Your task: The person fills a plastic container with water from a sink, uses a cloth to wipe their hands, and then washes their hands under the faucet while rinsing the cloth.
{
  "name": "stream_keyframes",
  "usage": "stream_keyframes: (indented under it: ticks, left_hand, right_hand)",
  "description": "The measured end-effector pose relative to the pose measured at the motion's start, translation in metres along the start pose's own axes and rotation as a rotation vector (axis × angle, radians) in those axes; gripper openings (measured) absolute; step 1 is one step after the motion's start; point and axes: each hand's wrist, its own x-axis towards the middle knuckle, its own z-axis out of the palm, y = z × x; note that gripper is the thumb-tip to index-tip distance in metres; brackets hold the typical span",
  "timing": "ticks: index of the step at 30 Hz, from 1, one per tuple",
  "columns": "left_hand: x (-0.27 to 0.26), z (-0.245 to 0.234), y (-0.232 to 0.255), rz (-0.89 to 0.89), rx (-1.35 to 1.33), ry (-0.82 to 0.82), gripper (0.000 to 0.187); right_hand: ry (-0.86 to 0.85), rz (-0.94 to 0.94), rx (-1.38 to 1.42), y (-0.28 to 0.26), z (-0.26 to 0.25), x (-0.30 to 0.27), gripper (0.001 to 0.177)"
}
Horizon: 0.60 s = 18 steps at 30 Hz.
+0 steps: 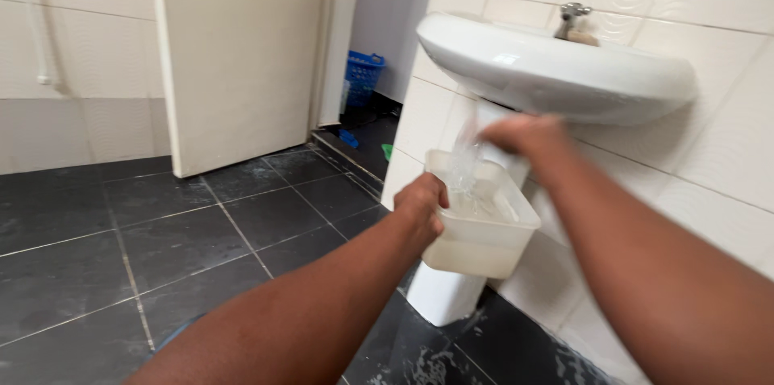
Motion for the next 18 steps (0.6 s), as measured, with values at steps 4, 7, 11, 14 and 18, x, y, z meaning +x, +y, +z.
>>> stream_keyframes:
  ticks: [4,7,11,14,18]
  left_hand:
    - [0.009,0.0,-0.006,0.069,-0.07,0.025,0.043]
    - [-0.002,-0.007,0.011,-0.047,-0.029,-0.031,0.043]
    - [-0.015,-0.008,0.015,-0.024,0.028,-0.006,0.043]
    - [-0.014,-0.008,0.014,-0.024,0.022,-0.023,0.044]
    - [-0.008,-0.005,0.007,-0.08,-0.02,-0.053,0.045]
  right_hand:
    - [-0.547,-0.005,0.187,-0.032,0.022,-0.048,0.052]
    - [-0.362,-0.112,0.032,-0.02,0.007,-0.048,0.064]
    - [-0.066,-0.108,-0.216,0.008,-0.023,-0.03,0.075]
    - [0.061,0.004,-0.207,0.018,-0.048,-0.019,0.082]
    - [0.139,-0.011,-0.19,0.019,-0.057,-0.01,0.074]
